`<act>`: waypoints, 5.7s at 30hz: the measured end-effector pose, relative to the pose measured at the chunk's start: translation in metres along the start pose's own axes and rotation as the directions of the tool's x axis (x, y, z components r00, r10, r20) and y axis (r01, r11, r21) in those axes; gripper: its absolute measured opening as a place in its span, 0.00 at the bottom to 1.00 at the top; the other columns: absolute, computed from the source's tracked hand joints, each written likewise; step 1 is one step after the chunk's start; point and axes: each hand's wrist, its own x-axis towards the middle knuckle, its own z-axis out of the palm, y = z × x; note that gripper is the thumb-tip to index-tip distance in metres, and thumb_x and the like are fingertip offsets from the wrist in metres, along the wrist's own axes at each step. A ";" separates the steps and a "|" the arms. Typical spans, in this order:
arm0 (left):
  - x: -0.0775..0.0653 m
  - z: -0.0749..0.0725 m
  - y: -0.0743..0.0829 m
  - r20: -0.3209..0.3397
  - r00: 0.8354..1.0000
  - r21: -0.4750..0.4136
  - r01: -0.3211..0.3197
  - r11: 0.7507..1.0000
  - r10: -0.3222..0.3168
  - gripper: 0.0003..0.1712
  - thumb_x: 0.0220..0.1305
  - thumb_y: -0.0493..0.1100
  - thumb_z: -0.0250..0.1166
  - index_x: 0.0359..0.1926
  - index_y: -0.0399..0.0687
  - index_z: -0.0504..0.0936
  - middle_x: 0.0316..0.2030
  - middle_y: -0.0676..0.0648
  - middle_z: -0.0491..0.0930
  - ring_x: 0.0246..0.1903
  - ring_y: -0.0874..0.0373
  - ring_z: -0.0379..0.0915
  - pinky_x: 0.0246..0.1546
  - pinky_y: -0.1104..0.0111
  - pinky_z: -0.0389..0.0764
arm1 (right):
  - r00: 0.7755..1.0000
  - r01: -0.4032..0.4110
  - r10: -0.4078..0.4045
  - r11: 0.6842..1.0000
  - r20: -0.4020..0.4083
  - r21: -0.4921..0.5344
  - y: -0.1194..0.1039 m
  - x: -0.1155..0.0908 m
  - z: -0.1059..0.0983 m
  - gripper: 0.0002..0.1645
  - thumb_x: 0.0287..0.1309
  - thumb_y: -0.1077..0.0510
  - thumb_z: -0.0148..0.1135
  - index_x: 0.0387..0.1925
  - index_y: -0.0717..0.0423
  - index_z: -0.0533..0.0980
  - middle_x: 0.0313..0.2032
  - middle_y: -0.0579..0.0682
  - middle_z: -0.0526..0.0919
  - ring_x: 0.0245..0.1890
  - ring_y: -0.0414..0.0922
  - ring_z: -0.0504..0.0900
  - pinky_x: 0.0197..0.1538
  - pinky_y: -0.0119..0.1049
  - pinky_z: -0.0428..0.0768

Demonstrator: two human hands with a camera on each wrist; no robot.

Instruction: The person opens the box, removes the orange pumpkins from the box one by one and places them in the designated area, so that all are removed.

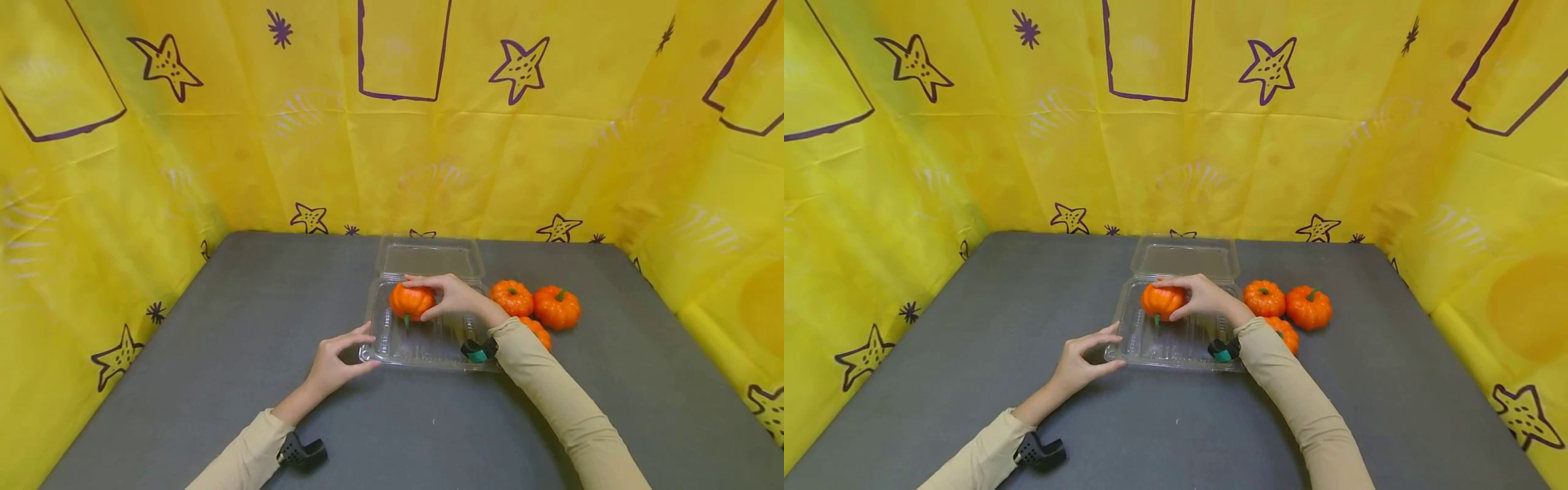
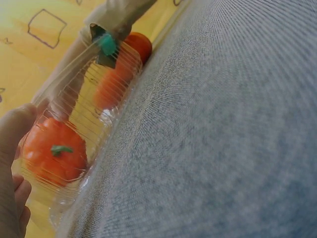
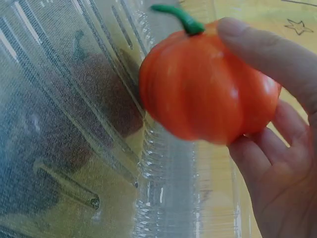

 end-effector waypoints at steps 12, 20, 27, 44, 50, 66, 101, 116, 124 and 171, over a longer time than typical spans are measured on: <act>0.002 0.001 0.000 -0.011 1.000 0.009 -0.020 1.000 0.020 0.24 0.26 0.27 0.75 0.33 0.29 0.79 0.39 0.29 0.76 0.41 0.38 0.74 0.48 0.71 0.69 | 0.997 0.011 -0.006 0.998 -0.073 0.064 0.006 -0.001 0.001 0.37 0.30 0.75 0.71 0.49 0.76 0.68 0.53 0.71 0.67 0.52 0.59 0.69 0.49 0.43 0.72; 0.001 0.002 -0.001 -0.009 1.000 -0.005 -0.026 1.000 0.026 0.24 0.26 0.27 0.75 0.33 0.30 0.80 0.39 0.29 0.76 0.41 0.38 0.74 0.48 0.70 0.70 | 0.994 -0.069 0.077 0.992 -0.072 0.107 0.007 -0.002 0.001 0.41 0.32 0.73 0.71 0.54 0.76 0.65 0.53 0.67 0.69 0.52 0.57 0.71 0.50 0.42 0.72; 0.000 0.001 -0.003 -0.021 0.999 -0.015 -0.050 0.999 0.050 0.24 0.25 0.27 0.76 0.33 0.30 0.80 0.38 0.28 0.76 0.39 0.38 0.75 0.47 0.69 0.71 | 0.988 -0.115 0.134 0.968 -0.077 0.222 0.007 -0.001 0.002 0.38 0.34 0.75 0.69 0.53 0.76 0.66 0.52 0.67 0.70 0.50 0.57 0.72 0.48 0.42 0.73; 0.001 -0.001 -0.004 -0.037 0.994 -0.019 -0.108 0.994 0.107 0.24 0.23 0.26 0.76 0.31 0.27 0.80 0.35 0.30 0.77 0.36 0.38 0.76 0.44 0.68 0.73 | 0.960 -0.129 0.211 0.915 -0.182 0.382 0.003 -0.002 -0.011 0.38 0.36 0.72 0.70 0.54 0.73 0.66 0.53 0.65 0.70 0.54 0.53 0.69 0.49 0.44 0.72; 0.001 -0.001 -0.004 -0.042 0.993 -0.015 -0.109 0.994 0.108 0.24 0.23 0.26 0.76 0.31 0.27 0.80 0.36 0.32 0.78 0.36 0.39 0.76 0.44 0.69 0.73 | 0.958 -0.089 0.175 0.934 -0.228 0.345 -0.002 -0.004 -0.019 0.48 0.35 0.70 0.71 0.61 0.66 0.60 0.55 0.65 0.68 0.55 0.53 0.69 0.48 0.41 0.73; -0.001 0.000 -0.005 -0.064 0.992 -0.013 -0.110 0.994 0.109 0.24 0.25 0.27 0.75 0.33 0.30 0.81 0.34 0.29 0.77 0.36 0.40 0.76 0.44 0.70 0.73 | 0.903 -0.153 0.276 0.923 -0.330 0.354 -0.028 -0.035 -0.028 0.36 0.33 0.67 0.73 0.49 0.73 0.69 0.54 0.63 0.70 0.52 0.50 0.72 0.45 0.43 0.75; 0.001 0.001 -0.002 -0.068 0.992 -0.001 -0.103 0.995 0.103 0.23 0.25 0.27 0.75 0.32 0.30 0.81 0.34 0.30 0.78 0.35 0.40 0.77 0.44 0.71 0.73 | 0.840 -0.054 0.241 0.929 -0.487 0.366 -0.041 -0.163 -0.040 0.16 0.43 0.79 0.61 0.33 0.65 0.69 0.47 0.43 0.76 0.48 0.37 0.74 0.43 0.28 0.75; 0.001 0.000 -0.002 -0.066 0.993 -0.009 -0.094 0.996 0.093 0.22 0.26 0.26 0.75 0.32 0.29 0.80 0.35 0.29 0.77 0.36 0.39 0.76 0.45 0.71 0.72 | 0.835 0.005 0.214 0.918 -0.507 0.396 -0.039 -0.195 -0.041 0.25 0.43 0.83 0.56 0.46 0.68 0.71 0.47 0.47 0.77 0.46 0.41 0.74 0.47 0.27 0.72; 0.001 0.000 -0.002 -0.063 0.994 -0.007 -0.092 0.996 0.091 0.23 0.26 0.27 0.75 0.32 0.31 0.81 0.35 0.30 0.77 0.36 0.39 0.76 0.45 0.71 0.72 | 0.894 0.080 0.108 0.916 -0.435 0.392 -0.015 -0.219 -0.052 0.31 0.46 0.78 0.58 0.56 0.74 0.64 0.54 0.55 0.69 0.52 0.45 0.70 0.47 0.32 0.73; 0.002 0.001 0.000 -0.062 0.994 -0.023 -0.092 0.995 0.091 0.24 0.24 0.25 0.75 0.33 0.30 0.81 0.35 0.29 0.77 0.36 0.39 0.76 0.45 0.71 0.72 | 0.837 -0.110 0.385 0.815 -0.390 0.570 0.026 -0.291 -0.060 0.26 0.54 0.79 0.47 0.52 0.55 0.68 0.48 0.44 0.73 0.49 0.36 0.72 0.45 0.27 0.73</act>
